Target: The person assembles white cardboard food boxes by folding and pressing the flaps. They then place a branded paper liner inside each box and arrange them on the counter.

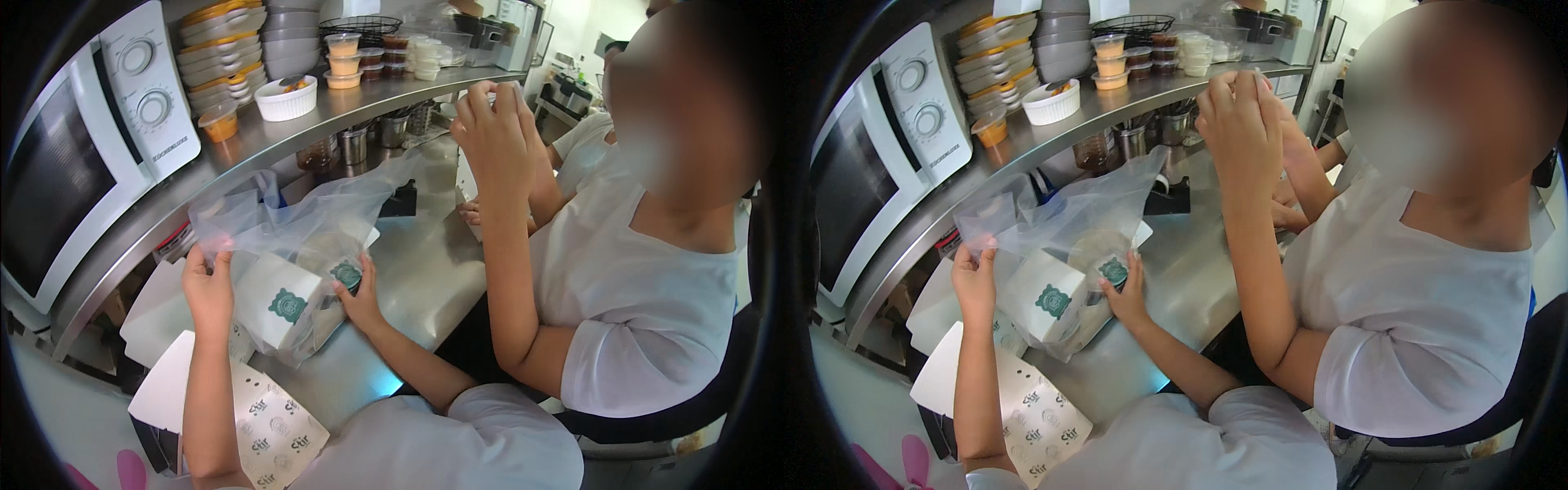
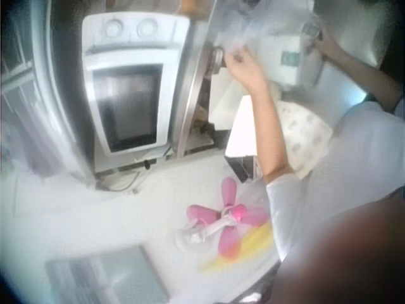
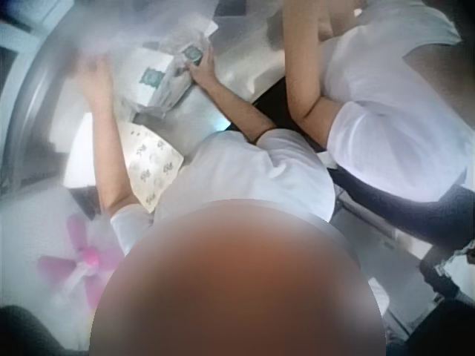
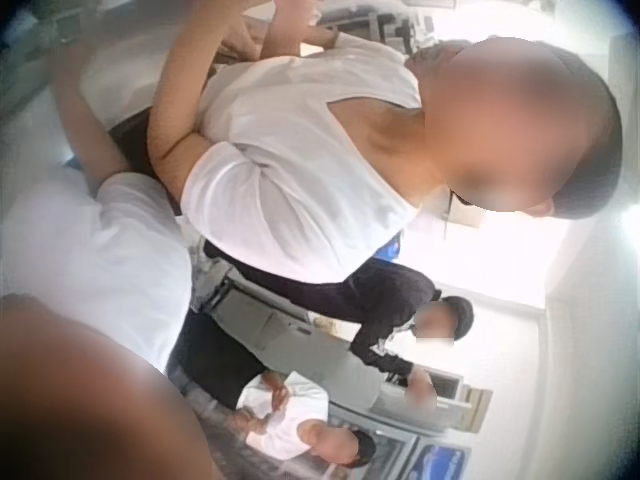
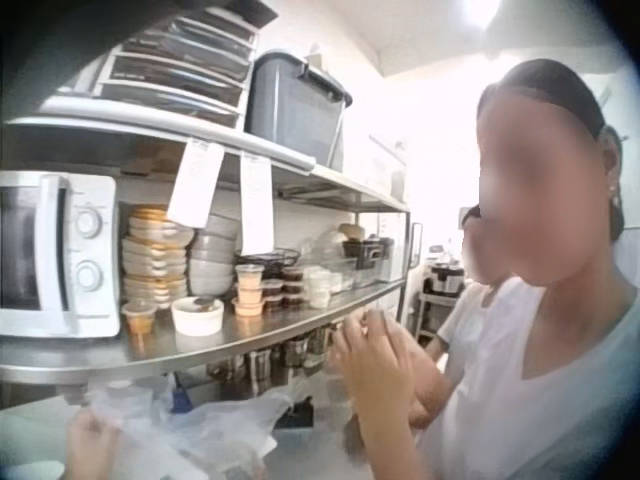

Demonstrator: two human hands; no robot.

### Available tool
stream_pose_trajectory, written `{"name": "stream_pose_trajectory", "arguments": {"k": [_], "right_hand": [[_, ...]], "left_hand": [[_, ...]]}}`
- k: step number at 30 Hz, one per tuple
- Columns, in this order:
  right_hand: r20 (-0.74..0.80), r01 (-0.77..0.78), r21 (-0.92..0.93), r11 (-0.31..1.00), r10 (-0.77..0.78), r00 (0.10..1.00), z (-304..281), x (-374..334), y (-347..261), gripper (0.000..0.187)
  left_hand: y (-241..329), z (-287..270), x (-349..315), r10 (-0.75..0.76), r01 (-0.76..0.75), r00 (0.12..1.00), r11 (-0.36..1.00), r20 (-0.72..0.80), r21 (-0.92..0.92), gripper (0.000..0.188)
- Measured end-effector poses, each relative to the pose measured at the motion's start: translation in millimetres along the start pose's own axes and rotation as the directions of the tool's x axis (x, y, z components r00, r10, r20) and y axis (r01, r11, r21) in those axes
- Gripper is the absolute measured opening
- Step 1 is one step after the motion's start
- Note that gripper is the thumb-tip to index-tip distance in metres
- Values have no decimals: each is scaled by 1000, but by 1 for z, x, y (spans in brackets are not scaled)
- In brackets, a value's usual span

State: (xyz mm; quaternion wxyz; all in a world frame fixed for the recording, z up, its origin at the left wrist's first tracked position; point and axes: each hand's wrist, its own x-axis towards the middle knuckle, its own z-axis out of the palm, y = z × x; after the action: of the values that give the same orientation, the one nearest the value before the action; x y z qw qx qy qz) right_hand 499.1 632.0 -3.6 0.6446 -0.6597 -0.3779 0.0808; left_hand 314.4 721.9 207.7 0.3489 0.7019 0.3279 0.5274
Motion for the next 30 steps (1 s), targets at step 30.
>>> {"name": "stream_pose_trajectory", "arguments": {"k": [30], "right_hand": [[-98, -89, -34, 995, 86, 992, -16, 121, 48, 24]], "left_hand": [[60, -36, -39, 195, -185, 981, 933, -1, 308, 70]]}}
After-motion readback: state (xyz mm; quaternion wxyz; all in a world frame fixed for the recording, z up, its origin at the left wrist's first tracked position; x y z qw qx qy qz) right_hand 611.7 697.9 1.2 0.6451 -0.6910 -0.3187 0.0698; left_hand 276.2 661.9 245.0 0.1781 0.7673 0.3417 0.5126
